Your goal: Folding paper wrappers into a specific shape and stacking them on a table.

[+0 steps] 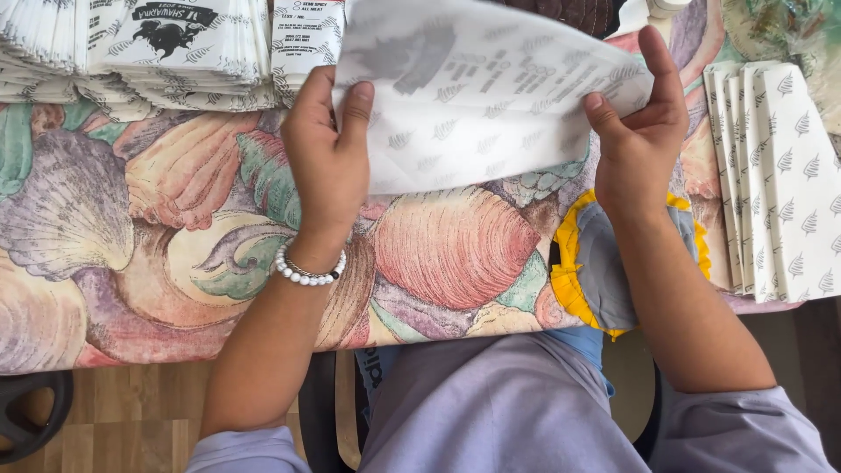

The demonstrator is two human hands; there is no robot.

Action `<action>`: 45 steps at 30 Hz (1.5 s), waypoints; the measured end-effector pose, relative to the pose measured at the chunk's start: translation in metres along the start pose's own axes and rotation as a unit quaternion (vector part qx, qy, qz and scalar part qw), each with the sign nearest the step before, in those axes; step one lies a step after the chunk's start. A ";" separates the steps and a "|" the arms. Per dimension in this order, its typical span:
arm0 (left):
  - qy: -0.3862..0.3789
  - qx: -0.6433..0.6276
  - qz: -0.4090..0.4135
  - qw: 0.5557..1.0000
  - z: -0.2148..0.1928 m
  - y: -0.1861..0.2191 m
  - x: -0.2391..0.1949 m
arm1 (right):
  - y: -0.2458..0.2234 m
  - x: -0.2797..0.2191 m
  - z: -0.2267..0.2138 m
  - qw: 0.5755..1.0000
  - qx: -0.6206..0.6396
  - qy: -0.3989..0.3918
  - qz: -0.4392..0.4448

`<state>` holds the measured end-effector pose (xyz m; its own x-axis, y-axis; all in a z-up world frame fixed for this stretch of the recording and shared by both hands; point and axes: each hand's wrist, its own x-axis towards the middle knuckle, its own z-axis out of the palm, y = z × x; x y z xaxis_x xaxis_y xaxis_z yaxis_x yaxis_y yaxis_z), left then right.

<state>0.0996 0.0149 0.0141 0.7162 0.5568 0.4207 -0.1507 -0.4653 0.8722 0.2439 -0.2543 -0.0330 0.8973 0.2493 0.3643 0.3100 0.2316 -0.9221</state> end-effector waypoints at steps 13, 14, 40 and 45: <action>-0.136 -0.071 -0.122 0.981 -0.010 0.005 0.002 | -0.005 0.005 0.002 0.999 -0.040 0.004 0.024; -0.098 -0.058 -0.068 0.991 -0.009 0.008 0.000 | -0.005 0.005 0.001 0.999 -0.035 -0.001 0.015; 0.083 0.003 0.074 0.994 0.025 -0.008 -0.017 | 0.004 -0.004 0.000 0.993 -0.055 -0.031 -0.099; 0.064 -0.005 0.044 0.997 0.027 -0.008 -0.019 | 0.010 -0.002 -0.001 0.999 0.049 -0.007 0.024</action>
<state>0.1056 -0.0112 -0.0077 0.6066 0.5976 0.5243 -0.2161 -0.5107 0.8322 0.2455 -0.2533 -0.0431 0.9058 0.2742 0.3229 0.2348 0.3095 -0.9215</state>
